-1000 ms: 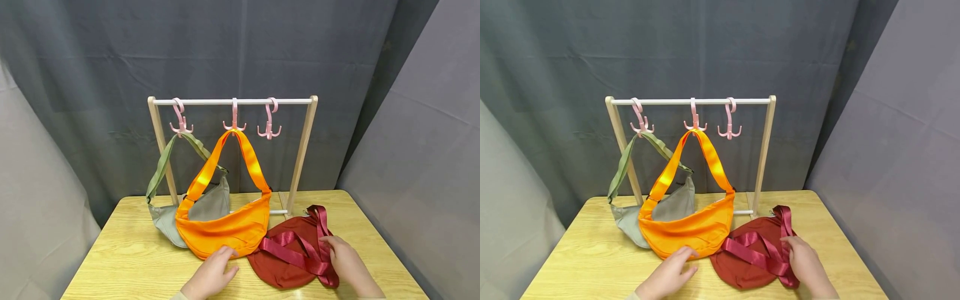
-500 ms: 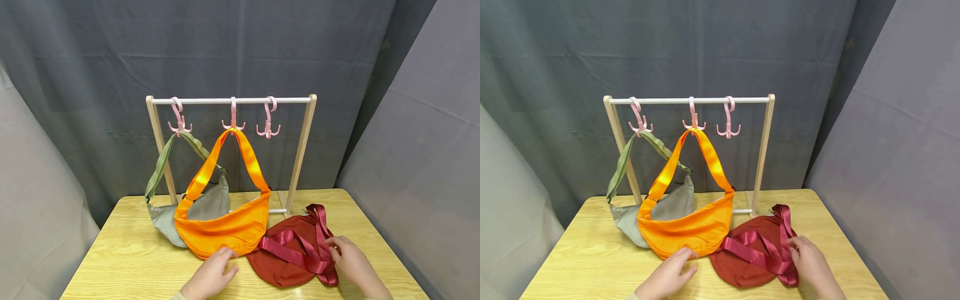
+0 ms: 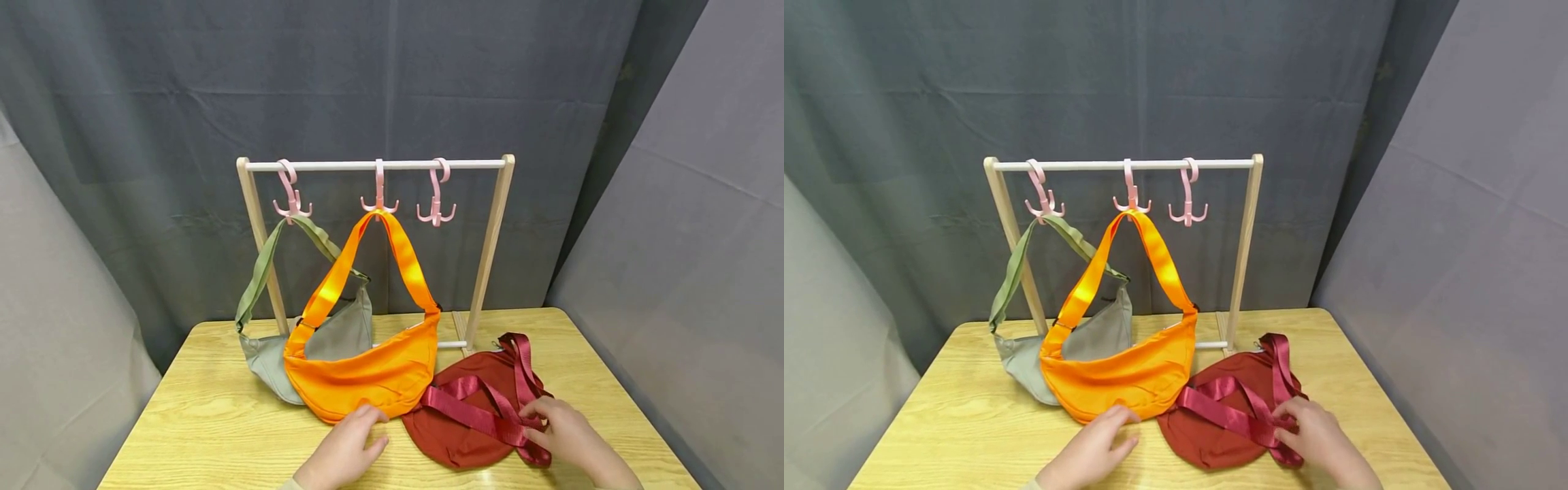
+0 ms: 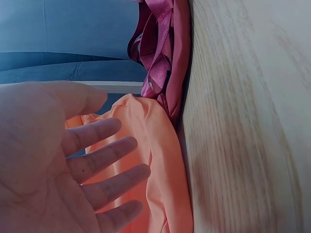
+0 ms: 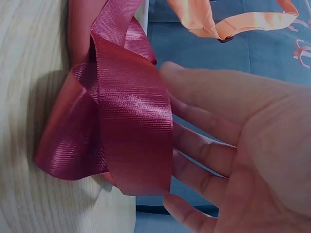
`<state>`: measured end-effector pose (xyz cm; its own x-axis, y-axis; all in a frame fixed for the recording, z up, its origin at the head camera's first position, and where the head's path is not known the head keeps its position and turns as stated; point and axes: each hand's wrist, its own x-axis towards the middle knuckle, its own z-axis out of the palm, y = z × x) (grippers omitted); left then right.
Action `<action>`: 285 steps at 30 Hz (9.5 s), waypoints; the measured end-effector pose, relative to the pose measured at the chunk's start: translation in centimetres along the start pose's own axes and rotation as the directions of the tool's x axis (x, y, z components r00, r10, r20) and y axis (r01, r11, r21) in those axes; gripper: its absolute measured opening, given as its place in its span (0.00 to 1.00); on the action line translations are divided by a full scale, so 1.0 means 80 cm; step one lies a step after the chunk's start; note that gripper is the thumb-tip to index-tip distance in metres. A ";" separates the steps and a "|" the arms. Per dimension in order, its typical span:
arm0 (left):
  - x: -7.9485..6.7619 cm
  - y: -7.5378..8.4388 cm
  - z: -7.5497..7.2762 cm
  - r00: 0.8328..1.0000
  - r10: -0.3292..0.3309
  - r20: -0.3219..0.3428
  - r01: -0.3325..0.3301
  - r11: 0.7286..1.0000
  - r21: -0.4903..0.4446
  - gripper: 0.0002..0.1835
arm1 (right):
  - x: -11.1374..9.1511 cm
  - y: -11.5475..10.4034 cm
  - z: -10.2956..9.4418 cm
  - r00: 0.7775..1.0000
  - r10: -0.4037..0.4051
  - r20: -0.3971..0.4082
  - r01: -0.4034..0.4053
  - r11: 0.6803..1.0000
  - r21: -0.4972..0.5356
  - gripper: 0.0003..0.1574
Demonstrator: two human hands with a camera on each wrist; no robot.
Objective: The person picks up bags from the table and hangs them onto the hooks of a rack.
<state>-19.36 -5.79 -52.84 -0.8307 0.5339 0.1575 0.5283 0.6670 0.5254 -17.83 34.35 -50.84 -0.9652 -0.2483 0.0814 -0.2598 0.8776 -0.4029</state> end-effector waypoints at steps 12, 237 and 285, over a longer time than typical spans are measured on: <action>-0.002 0.001 0.001 1.000 -0.019 0.011 0.019 1.000 -0.005 0.14 | -0.005 0.001 0.009 0.994 0.002 0.108 0.006 0.997 -0.071 0.21; 0.043 0.114 0.002 0.907 0.253 -0.338 -0.281 0.959 -0.035 0.39 | 0.034 -0.180 -0.036 0.782 -0.582 -0.223 0.514 0.805 -0.297 0.29; 0.045 0.094 -0.023 0.904 0.157 -0.399 -0.228 0.964 -0.138 0.22 | 0.049 -0.150 -0.058 0.805 -0.533 -0.259 0.486 0.844 -0.226 0.32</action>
<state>-18.72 0.23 -46.79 -0.7378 0.3799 0.5581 0.6745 0.4497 0.5855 -18.65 24.76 -41.45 -0.6460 -0.5619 0.5166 -0.6953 0.7125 -0.0944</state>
